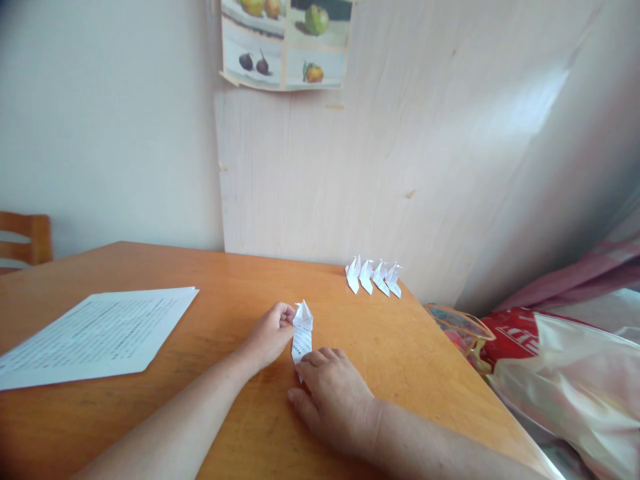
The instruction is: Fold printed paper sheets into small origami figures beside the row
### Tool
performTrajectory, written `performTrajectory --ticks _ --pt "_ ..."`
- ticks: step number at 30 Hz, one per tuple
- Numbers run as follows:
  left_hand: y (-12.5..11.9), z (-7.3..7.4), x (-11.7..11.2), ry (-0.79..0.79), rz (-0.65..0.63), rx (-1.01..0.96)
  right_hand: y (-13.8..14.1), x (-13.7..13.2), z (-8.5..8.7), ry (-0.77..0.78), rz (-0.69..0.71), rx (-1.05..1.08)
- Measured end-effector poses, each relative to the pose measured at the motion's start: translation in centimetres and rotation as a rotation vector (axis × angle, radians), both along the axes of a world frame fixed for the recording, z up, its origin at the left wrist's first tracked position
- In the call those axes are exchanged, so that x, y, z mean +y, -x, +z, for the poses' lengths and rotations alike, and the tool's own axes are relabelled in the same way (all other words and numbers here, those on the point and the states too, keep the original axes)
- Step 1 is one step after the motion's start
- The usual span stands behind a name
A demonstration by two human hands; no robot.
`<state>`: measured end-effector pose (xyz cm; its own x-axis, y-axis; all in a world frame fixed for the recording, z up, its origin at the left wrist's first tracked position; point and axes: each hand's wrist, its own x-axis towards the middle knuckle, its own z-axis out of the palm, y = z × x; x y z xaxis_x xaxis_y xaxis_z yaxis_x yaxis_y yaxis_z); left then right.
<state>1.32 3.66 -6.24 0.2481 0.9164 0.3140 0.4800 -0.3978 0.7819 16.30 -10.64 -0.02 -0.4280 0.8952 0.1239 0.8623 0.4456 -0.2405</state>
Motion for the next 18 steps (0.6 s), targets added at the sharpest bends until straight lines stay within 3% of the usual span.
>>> performTrajectory --ticks 8,18 --pt "0.1 0.1 -0.1 -0.007 0.070 0.034 -1.1 2.7 -0.7 -0.055 -0.082 -0.040" --pt "0.4 0.5 -0.8 -0.042 0.038 0.141 -3.5 11.1 -1.6 -0.039 -0.305 -0.140"
